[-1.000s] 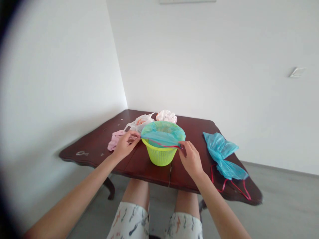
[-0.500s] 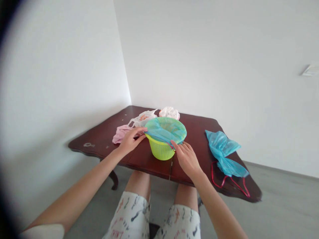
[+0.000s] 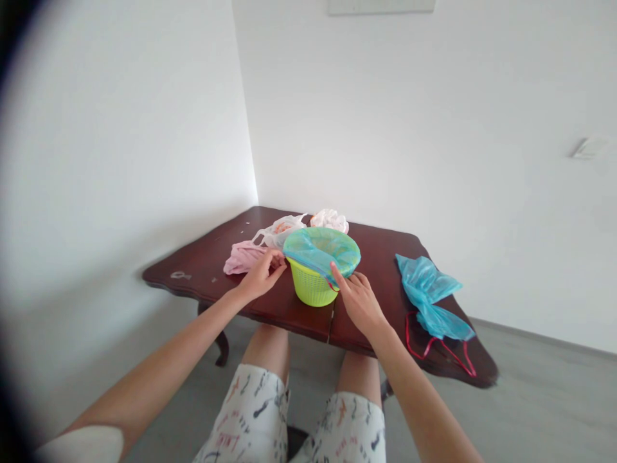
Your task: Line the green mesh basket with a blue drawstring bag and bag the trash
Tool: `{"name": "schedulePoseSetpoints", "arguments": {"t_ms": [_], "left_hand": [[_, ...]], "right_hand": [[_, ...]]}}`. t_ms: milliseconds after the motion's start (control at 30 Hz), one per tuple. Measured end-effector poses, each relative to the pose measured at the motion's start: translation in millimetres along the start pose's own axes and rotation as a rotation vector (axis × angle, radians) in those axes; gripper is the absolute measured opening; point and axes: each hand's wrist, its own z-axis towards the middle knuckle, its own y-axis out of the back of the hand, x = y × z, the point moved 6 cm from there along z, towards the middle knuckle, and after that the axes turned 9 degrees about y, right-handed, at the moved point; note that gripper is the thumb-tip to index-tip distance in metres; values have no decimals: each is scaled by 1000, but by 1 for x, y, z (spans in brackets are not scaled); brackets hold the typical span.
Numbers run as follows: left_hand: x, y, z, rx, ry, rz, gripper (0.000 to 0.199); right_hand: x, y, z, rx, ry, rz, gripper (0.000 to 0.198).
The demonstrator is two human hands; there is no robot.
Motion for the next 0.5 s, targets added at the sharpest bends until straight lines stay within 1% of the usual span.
{"name": "schedulePoseSetpoints", "arguments": {"t_ms": [67,133,200,233,267,333,400,500], "left_hand": [[-5,6,-2,-23,-11,30,17],[-15,13,0,-28,-60,65,29],[-28,15,8,33,-154,124,45],[-34,14,13,75,-207,153,48],[-39,12,18,111,-257,169,46],[-43,8,25,143,-321,154,30],[-42,5,28,120,-345,117,17],[-35,2,20,61,-338,106,14]], "right_hand": [[0,5,0,0,-19,-1,100],[2,10,1,-13,-20,12,103],[6,15,-1,-32,-25,40,103],[8,17,-4,-44,-37,57,103],[10,18,-9,-62,-60,73,102],[15,19,-23,-118,-128,110,100],[21,16,-47,-193,-222,159,98],[35,-2,-99,-275,-398,237,92]]}}
